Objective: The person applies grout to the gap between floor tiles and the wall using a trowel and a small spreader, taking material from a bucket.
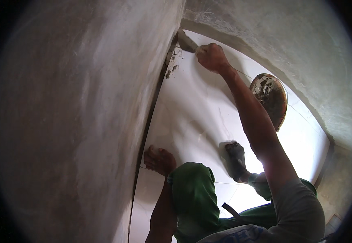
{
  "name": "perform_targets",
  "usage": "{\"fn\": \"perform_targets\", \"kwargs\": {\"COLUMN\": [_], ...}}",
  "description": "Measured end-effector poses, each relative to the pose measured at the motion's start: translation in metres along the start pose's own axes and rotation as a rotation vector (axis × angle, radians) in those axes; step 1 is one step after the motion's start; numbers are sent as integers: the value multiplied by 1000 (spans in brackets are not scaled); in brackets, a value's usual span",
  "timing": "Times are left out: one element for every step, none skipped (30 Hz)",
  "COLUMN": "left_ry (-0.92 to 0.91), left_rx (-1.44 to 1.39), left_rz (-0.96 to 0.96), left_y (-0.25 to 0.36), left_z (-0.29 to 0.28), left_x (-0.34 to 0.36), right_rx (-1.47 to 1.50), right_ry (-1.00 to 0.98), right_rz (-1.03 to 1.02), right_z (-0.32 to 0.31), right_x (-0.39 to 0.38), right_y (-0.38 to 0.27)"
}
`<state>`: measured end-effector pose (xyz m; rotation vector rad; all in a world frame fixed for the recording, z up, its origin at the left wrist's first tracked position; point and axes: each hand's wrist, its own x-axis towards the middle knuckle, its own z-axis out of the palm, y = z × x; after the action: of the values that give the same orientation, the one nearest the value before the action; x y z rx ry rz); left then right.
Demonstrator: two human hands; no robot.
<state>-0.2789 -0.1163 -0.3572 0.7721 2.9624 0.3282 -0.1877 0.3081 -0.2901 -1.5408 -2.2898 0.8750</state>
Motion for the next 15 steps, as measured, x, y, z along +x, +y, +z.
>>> {"fn": "perform_targets", "kwargs": {"left_ry": [4, 34, 64, 63, 70, 76, 81, 76, 72, 71, 68, 65, 58, 67, 76], "left_rx": [4, -9, -21, -20, -17, -15, -8, -9, -10, -12, -3, 5, 6, 7, 4], "left_rz": [1, 29, 57, 57, 57, 58, 51, 55, 59, 59, 56, 55, 57, 72, 91], "left_y": [-1, -4, -6, -6, -6, -7, -9, -12, -14, -12, -10, -6, -6, -5, -4], "left_z": [1, 3, 5, 8, 11, 13, 13, 11, 11, 10, 11, 11, 11, 11, 11], "left_x": [0, 0, 1, -1, -2, -3, -3, -3, -3, -5, -3, -1, -2, -1, -2], "right_rx": [5, 23, 41, 41, 15, -12, -6, -71, -136, -139, -91, -44, -46, -72, -99], "right_ry": [0, 17, 32, 31, 67, 102, 95, 57, 19, 20, 58, 98, 96, 71, 49], "right_rz": [-1, 60, 121, 122, 166, 210, 204, 161, 117, 117, 148, 179, 186, 191, 198], "right_z": [5, 11, 17, 22, 28, 32, 36, 40, 43, 47, 54, 57, 57, 56, 54], "right_x": [6, 13, 18, 20, 21, 21, 20, 17, 15, 15, 17, 22, 25, 28, 29], "right_y": [1, 0, -1, -2, -5, -6, -13, -18, -23, -17, -9, 0, 0, 1, 3]}}
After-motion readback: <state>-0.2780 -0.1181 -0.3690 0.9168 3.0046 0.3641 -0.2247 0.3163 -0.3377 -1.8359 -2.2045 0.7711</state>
